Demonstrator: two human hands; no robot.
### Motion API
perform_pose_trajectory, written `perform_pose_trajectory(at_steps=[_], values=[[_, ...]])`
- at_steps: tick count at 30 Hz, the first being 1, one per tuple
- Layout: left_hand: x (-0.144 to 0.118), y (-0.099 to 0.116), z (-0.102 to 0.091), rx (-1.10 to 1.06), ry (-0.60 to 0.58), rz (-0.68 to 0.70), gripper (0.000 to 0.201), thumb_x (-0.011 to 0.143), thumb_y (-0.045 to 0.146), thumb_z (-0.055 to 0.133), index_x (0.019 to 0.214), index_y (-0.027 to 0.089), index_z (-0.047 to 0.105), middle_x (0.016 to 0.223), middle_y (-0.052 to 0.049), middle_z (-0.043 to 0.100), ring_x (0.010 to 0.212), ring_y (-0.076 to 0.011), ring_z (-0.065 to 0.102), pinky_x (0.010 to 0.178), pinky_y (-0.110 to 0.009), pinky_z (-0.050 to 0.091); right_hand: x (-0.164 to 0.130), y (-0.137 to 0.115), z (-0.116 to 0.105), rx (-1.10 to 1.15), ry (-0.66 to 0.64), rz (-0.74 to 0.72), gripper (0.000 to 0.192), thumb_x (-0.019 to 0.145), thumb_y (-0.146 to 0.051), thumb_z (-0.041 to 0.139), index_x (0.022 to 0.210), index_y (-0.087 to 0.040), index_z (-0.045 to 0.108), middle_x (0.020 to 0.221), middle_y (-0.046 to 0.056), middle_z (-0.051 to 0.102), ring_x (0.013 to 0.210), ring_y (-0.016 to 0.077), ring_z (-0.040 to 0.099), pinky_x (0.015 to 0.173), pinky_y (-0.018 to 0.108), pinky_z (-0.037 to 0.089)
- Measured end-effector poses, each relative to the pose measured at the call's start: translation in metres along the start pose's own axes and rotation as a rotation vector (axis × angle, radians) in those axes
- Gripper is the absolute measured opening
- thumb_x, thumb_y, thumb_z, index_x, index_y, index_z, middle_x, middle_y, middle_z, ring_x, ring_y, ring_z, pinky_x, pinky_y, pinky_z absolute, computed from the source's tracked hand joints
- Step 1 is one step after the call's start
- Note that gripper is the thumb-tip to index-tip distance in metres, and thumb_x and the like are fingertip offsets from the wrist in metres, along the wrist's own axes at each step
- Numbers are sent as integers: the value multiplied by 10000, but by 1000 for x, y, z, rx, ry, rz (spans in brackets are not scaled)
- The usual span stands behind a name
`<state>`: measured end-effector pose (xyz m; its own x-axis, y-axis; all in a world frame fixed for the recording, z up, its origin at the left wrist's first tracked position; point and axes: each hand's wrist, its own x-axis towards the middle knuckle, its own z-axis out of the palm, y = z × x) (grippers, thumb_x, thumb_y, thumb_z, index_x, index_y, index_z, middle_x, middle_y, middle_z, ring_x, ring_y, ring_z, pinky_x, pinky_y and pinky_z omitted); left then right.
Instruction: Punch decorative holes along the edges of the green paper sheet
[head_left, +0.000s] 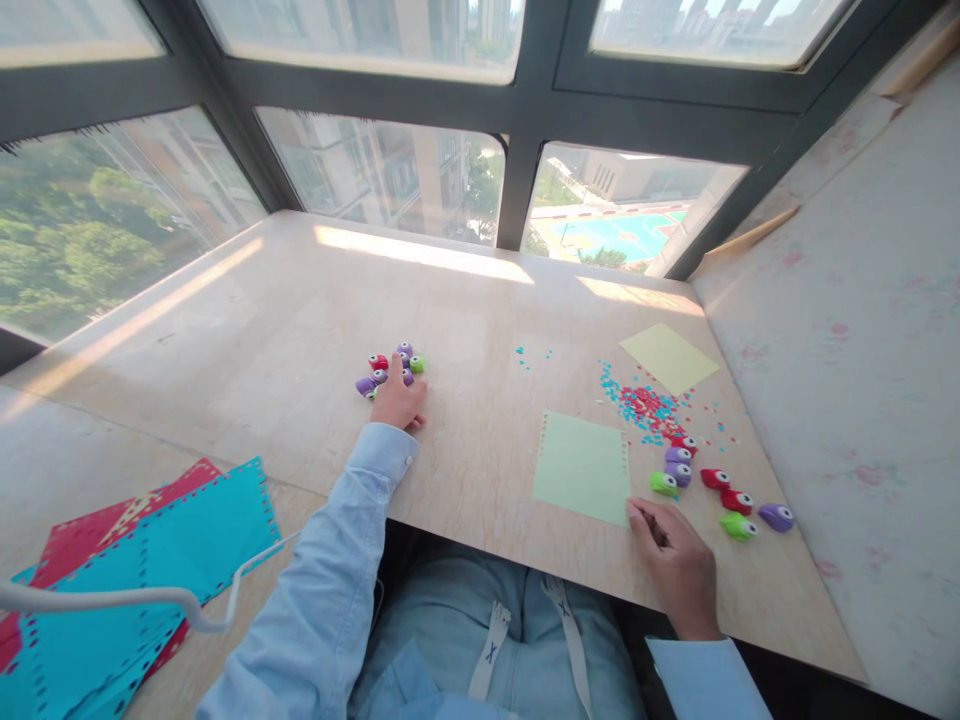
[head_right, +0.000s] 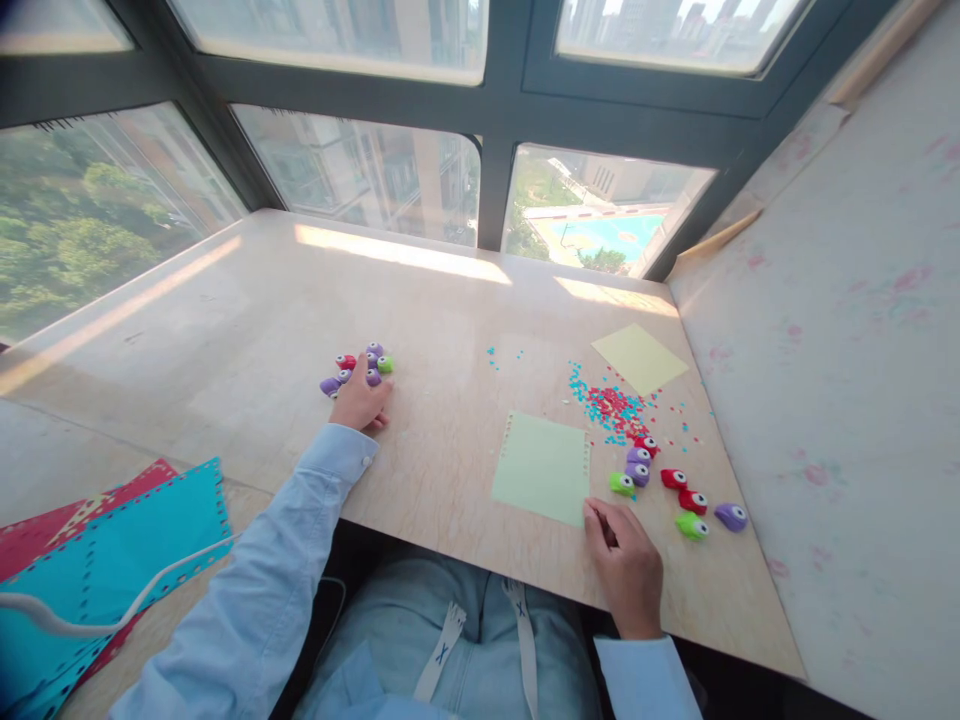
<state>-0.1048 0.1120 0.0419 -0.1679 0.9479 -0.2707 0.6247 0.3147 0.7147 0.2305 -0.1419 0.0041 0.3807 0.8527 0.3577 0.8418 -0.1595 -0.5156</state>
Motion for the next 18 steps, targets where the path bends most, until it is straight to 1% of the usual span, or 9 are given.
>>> perform_pose_trajectory(at_steps=[3,5,7,10,13,16,18], values=[[4,0,1,-30,19,19,799,865,303,545,1568,188,182,597,-17,601,416,-215,617,420,-286,489,0,1,1,1,6,-6,407,938,-506,495,883,-170,718,810,50,691,597,140,558,605,266,441],[5,-1,2,-33,25,59,767,868,302,540,1557,170,230,557,-9,588,412,-217,615,420,-285,486,0,1,1,-2,8,-10,406,939,-503,495,886,-168,717,808,49,690,595,139,557,605,264,442],[3,-3,3,-29,31,107,708,876,306,527,1535,181,299,537,0,586,404,-212,607,421,-285,481,0,1,1,-6,8,-16,407,941,-502,493,885,-167,717,806,47,689,593,139,557,603,263,442],[-4,-7,6,-19,16,170,577,894,322,497,1455,199,443,536,5,599,399,-201,597,440,-285,480,0,1,1,-11,10,-23,410,944,-501,489,883,-165,717,806,48,690,597,142,562,603,263,442],[-11,-10,10,3,33,216,470,902,323,483,1341,171,560,554,-1,613,405,-175,591,525,-287,511,0,1,1,-14,10,-31,408,943,-501,493,882,-168,720,802,45,689,605,142,569,610,260,444],[-16,-12,12,8,89,240,429,905,306,469,1294,174,592,611,-8,638,401,-154,579,547,-276,505,1,1,1,-8,7,-33,418,941,-515,494,880,-170,721,796,40,687,602,140,570,611,258,446],[-16,-12,11,12,121,242,443,909,300,459,1322,185,572,638,-9,645,408,-153,584,538,-269,493,1,1,1,-3,7,-33,433,941,-527,486,880,-168,722,793,41,687,600,142,573,609,258,447]])
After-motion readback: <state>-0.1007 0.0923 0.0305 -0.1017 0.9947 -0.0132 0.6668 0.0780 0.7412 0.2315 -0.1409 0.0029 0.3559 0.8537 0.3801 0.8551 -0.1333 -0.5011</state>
